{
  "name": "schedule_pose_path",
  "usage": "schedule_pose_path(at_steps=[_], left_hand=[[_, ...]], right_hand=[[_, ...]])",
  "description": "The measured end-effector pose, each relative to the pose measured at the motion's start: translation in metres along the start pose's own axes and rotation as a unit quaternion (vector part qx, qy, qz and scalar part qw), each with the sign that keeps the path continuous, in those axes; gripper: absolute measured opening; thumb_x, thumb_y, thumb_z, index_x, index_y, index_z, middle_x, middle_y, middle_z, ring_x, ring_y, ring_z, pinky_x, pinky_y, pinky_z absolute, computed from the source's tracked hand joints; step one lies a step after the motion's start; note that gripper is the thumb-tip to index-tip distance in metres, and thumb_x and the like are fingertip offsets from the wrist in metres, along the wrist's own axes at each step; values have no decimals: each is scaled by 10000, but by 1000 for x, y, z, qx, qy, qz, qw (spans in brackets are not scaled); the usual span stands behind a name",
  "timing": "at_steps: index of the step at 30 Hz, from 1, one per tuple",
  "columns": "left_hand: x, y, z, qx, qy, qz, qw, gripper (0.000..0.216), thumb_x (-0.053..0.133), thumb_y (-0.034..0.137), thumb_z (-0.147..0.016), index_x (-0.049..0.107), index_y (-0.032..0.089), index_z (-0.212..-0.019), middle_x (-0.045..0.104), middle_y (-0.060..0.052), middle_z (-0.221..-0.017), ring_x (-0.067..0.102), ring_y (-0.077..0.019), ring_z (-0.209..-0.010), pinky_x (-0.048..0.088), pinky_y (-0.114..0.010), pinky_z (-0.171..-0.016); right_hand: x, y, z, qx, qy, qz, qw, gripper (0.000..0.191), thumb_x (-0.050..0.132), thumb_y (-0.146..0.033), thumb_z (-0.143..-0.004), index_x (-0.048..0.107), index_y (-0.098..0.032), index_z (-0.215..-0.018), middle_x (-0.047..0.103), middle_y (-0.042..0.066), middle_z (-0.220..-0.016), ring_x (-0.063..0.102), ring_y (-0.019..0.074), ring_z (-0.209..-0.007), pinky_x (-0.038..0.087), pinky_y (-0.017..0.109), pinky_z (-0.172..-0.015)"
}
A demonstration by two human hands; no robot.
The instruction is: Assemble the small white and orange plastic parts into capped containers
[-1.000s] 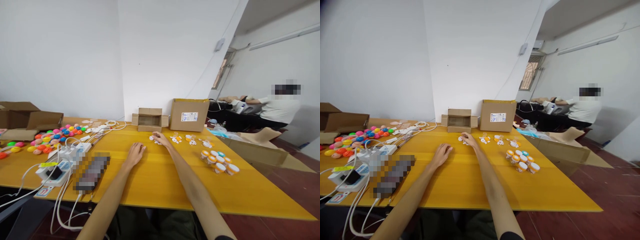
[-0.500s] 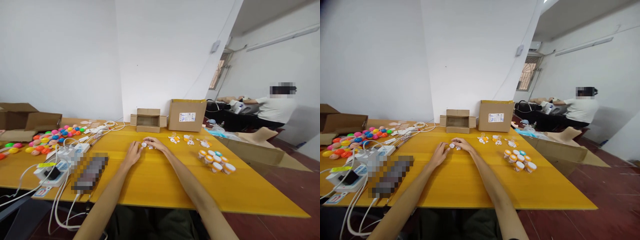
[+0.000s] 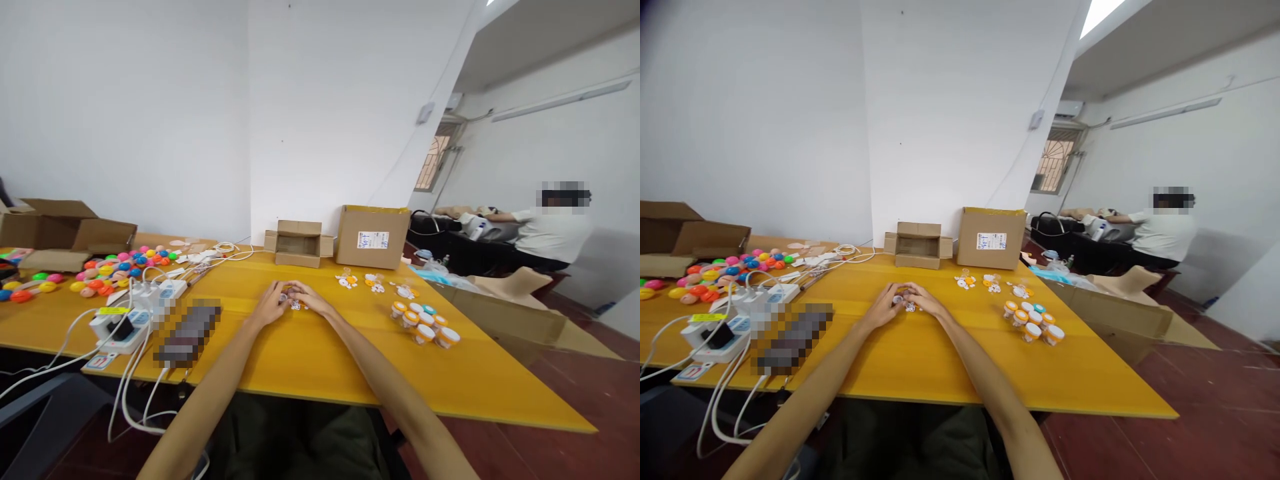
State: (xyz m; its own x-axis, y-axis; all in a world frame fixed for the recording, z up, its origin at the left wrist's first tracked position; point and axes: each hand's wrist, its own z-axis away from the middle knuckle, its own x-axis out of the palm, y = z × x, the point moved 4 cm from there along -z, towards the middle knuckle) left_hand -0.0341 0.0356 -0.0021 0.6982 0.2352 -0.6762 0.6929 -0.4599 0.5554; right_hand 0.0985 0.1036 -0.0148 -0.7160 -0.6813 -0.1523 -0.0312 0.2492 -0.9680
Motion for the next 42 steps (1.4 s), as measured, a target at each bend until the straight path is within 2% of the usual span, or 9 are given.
schedule_pose_path(at_steps=[6,14,21,25,29,33,36,39,42], left_hand=[[0,7,1,1,-22,-14,1000,428,609,257,-852,524,265,-1272,586,-70,-1173,571,-250,-1145,456,-407,-1008],[1,11,2,0,-37,-27,999,459,602,266,-854,498,296,-1300,580,-61,-1205,563,-259,-1164,452,-413,-1015],[3,11,0,7,-49,-51,997,430,587,336,-869,493,268,-1283,547,-86,-1258,542,-273,-1173,436,-434,-1021],[4,15,0,41,-64,-54,996,321,570,341,-881,547,281,-1196,570,-58,-1184,543,-252,-1133,417,-428,-1034],[5,18,-1,76,-90,-56,991,221,526,308,-901,609,287,-1104,575,-48,-1158,528,-249,-1132,393,-440,-1040],[6,16,-2,82,-92,-55,991,228,511,326,-912,657,304,-1086,574,-54,-1171,516,-256,-1141,375,-454,-1048],[7,14,-3,72,-80,-60,992,232,521,326,-908,666,307,-1087,582,-53,-1150,517,-254,-1124,375,-453,-1041],[7,14,-3,67,-72,-68,993,222,535,315,-899,662,296,-1080,588,-54,-1124,521,-250,-1104,385,-438,-1024],[6,16,-3,71,-68,-75,992,213,561,292,-877,649,279,-1070,592,-54,-1107,523,-250,-1090,397,-430,-1005]], right_hand=[[-2,4,4,-30,26,-2,999,394,736,-411,-755,644,-253,-1105,718,61,-1108,654,217,-1081,503,391,-958],[-9,7,5,-51,100,0,994,337,734,-490,-731,677,-253,-964,728,53,-1057,666,218,-1029,525,387,-920],[-27,18,9,-63,242,27,968,302,695,-492,-734,634,-237,-883,721,48,-933,674,215,-929,544,372,-862],[-40,24,15,-37,312,119,942,233,661,-447,-736,594,-240,-819,701,36,-826,668,221,-843,536,380,-825],[-44,25,16,0,317,213,924,167,633,-403,-750,561,-255,-781,692,35,-815,659,231,-827,517,388,-819],[-45,21,22,-5,316,259,913,214,637,-392,-766,575,-266,-926,686,62,-965,639,249,-988,487,396,-902],[-44,16,37,-6,338,302,891,233,621,-390,-784,570,-270,-977,658,79,-1069,593,258,-1091,459,409,-966],[-37,5,55,-31,352,331,875,147,586,-381,-811,574,-263,-899,654,72,-1012,597,259,-1026,470,412,-934],[-22,-8,64,-48,308,371,875,63,573,-313,-830,588,-251,-833,661,60,-955,602,246,-986,463,387,-918]])
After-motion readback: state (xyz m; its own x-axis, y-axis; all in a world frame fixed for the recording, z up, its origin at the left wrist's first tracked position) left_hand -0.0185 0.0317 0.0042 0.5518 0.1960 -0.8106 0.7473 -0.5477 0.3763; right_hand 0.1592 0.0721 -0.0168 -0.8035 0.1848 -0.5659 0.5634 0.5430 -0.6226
